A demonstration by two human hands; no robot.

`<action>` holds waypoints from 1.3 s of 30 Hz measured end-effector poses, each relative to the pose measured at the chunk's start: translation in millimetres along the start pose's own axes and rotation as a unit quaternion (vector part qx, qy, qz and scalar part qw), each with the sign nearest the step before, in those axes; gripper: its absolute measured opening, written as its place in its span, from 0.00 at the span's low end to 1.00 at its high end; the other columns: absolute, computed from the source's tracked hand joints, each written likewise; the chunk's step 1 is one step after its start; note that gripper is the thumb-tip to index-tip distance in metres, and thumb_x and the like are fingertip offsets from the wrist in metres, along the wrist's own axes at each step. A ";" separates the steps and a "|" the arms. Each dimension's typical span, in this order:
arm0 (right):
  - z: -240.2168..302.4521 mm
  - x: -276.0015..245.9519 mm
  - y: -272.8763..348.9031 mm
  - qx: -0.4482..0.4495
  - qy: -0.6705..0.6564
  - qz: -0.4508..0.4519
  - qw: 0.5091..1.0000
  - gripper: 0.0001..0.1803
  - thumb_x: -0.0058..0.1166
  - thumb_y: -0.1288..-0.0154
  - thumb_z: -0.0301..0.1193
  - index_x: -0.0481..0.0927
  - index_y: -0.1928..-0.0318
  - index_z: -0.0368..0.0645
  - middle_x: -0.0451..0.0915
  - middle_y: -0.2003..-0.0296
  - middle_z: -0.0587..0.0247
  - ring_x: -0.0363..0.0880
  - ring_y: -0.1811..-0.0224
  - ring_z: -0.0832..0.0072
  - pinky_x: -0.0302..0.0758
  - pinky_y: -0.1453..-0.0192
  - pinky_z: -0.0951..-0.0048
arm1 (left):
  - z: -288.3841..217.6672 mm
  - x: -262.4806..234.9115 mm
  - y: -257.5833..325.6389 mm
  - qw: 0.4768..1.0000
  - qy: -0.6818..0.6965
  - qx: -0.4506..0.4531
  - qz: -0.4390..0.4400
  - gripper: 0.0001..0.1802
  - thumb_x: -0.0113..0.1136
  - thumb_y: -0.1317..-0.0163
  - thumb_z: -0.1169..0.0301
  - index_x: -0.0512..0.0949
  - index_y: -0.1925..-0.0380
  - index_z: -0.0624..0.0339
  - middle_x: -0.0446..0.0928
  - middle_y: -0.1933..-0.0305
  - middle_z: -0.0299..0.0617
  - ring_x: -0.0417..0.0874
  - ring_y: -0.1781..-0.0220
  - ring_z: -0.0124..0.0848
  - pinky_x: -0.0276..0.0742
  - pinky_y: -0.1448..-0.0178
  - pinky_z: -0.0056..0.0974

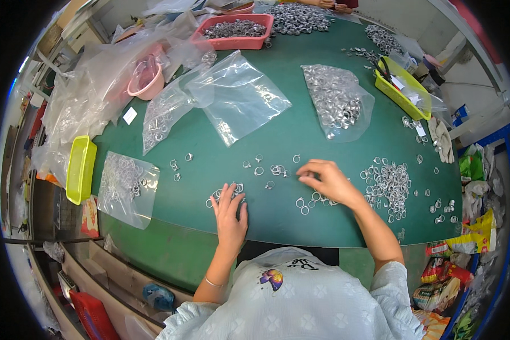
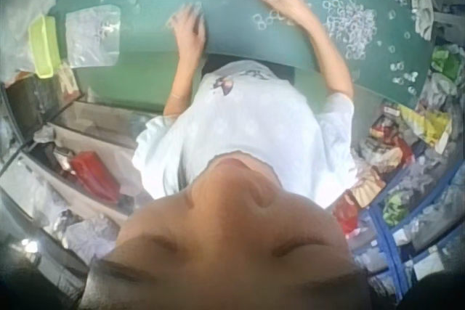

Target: The person uses their hands to sort and gather small silver rings on a green workbench, occasionally placing them into a plastic bag or picking up a bag from a shelf.

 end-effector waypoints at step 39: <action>70.9 127.6 10.5 -0.172 0.231 0.010 0.958 0.22 0.61 0.41 0.35 0.77 0.47 0.39 0.71 0.41 0.59 0.62 0.33 0.57 0.56 0.32 0.45 | 38.5 -17.3 -9.0 0.999 -0.019 -0.041 -0.006 0.16 0.62 0.42 0.77 0.77 0.52 0.60 0.69 0.39 0.48 0.66 0.33 0.50 0.47 0.28 0.66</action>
Point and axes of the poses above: each hand's wrist, its own y-axis away from the middle knuckle, its own x-axis out of the palm, z = x × y, the point moved 9 cm from there along -y, towards the middle knuckle
